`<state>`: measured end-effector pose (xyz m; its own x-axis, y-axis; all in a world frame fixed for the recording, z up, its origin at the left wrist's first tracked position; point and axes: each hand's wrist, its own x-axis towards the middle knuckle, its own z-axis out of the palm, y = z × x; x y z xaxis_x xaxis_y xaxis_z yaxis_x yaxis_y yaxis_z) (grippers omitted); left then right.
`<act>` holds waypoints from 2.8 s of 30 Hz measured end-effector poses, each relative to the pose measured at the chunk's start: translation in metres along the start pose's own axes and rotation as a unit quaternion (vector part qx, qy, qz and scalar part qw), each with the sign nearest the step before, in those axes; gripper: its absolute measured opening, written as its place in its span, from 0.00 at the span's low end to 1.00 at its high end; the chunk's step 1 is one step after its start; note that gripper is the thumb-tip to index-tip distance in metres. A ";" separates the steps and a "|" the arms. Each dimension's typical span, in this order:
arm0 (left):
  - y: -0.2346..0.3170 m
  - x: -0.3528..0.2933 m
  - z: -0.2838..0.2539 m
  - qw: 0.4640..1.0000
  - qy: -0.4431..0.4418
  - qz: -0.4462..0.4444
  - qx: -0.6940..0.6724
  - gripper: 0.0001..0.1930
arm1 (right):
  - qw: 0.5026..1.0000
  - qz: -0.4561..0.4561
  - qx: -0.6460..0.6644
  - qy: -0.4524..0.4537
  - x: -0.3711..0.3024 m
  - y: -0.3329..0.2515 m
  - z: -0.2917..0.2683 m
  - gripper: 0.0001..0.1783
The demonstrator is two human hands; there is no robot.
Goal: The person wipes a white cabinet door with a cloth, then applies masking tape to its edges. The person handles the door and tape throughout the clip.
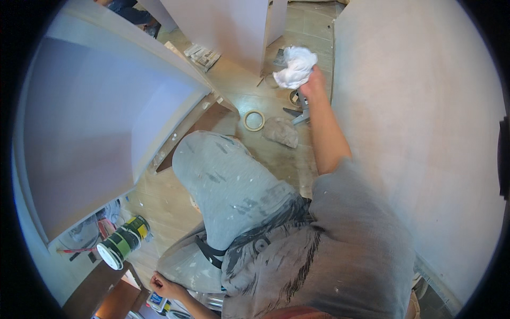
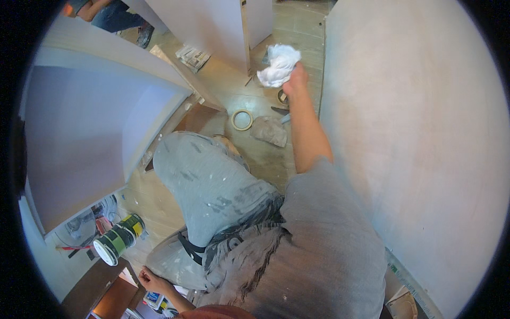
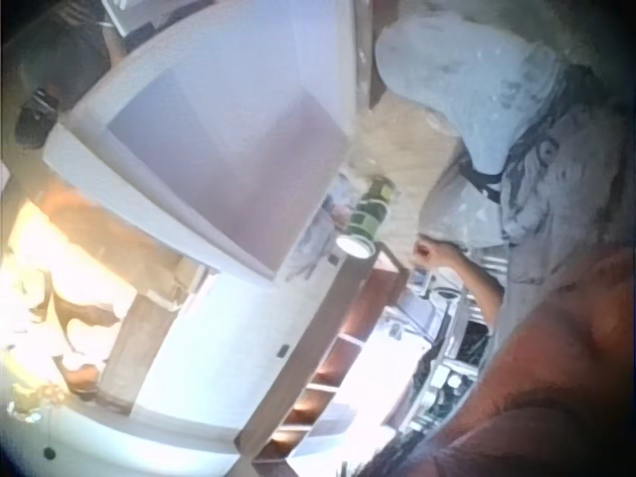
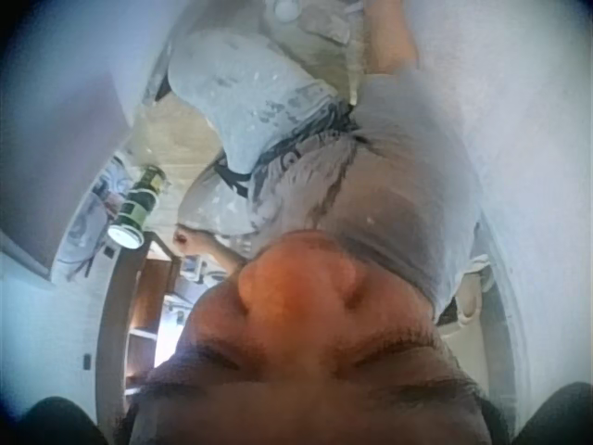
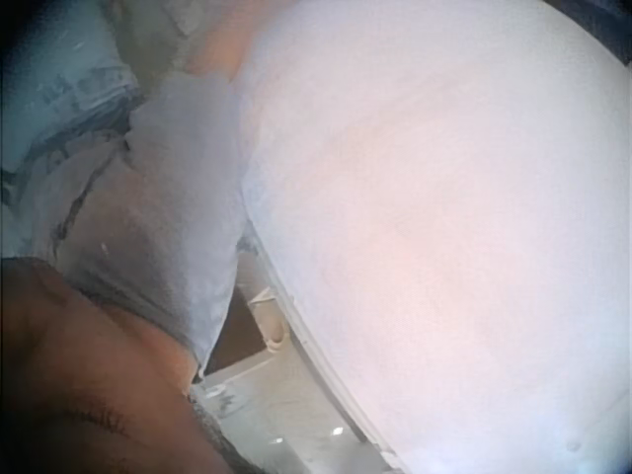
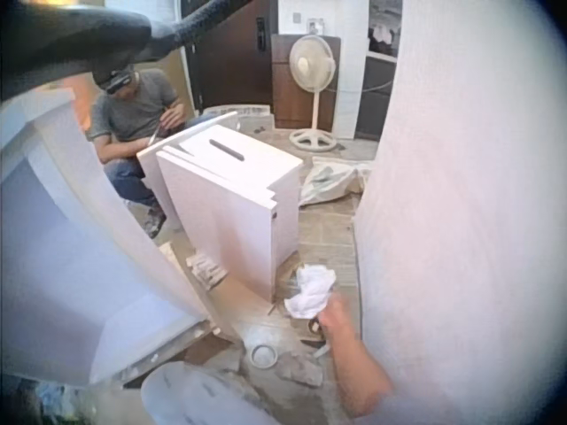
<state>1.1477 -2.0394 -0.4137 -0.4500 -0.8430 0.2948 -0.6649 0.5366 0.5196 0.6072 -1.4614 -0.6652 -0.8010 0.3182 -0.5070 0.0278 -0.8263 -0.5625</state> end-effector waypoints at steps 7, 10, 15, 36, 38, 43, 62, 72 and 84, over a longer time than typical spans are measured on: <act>0.011 0.000 -0.003 1.000 0.004 -0.003 0.016 0.14 | 0.993 0.064 0.037 0.093 0.028 0.056 0.001 0.25; 0.011 0.000 -0.002 1.000 -0.002 0.006 0.010 0.14 | 0.994 0.068 0.073 0.051 0.043 0.058 0.003 0.25; 0.009 0.008 -0.001 1.000 -0.020 0.003 -0.021 0.14 | 0.997 0.044 0.059 0.020 0.055 0.053 -0.015 0.25; 0.010 0.006 0.003 0.995 -0.019 -0.094 -0.001 0.22 | 0.860 0.100 -0.499 -0.034 -0.023 0.121 -0.057 0.19; 0.009 0.004 -0.007 0.972 -0.096 -0.201 -0.080 0.25 | 0.895 0.161 -0.393 -0.133 -0.093 0.113 -0.018 0.10; 0.041 0.018 -0.016 0.981 -0.150 -0.120 0.017 0.20 | 0.881 0.073 -0.414 -0.217 -0.151 0.062 0.085 0.05; 0.111 0.304 0.165 0.659 -0.202 -0.068 -0.722 0.27 | 0.831 -0.019 -0.330 -0.448 -0.177 0.033 0.349 0.24; 0.103 0.315 0.210 0.576 -0.224 -0.026 -0.786 0.28 | 0.844 0.052 -0.208 -0.491 -0.146 0.032 0.322 0.20; 0.070 0.262 0.054 0.631 -0.014 -0.058 -0.773 0.28 | 0.788 0.030 -0.269 -0.553 -0.232 0.100 0.390 0.16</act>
<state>0.9509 -2.2202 -0.3438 -0.4773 -0.8602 0.1794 0.6727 -0.2264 0.7045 0.5626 -1.7989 -0.3490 -0.8111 -0.5599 0.1694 0.0962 -0.4132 -0.9056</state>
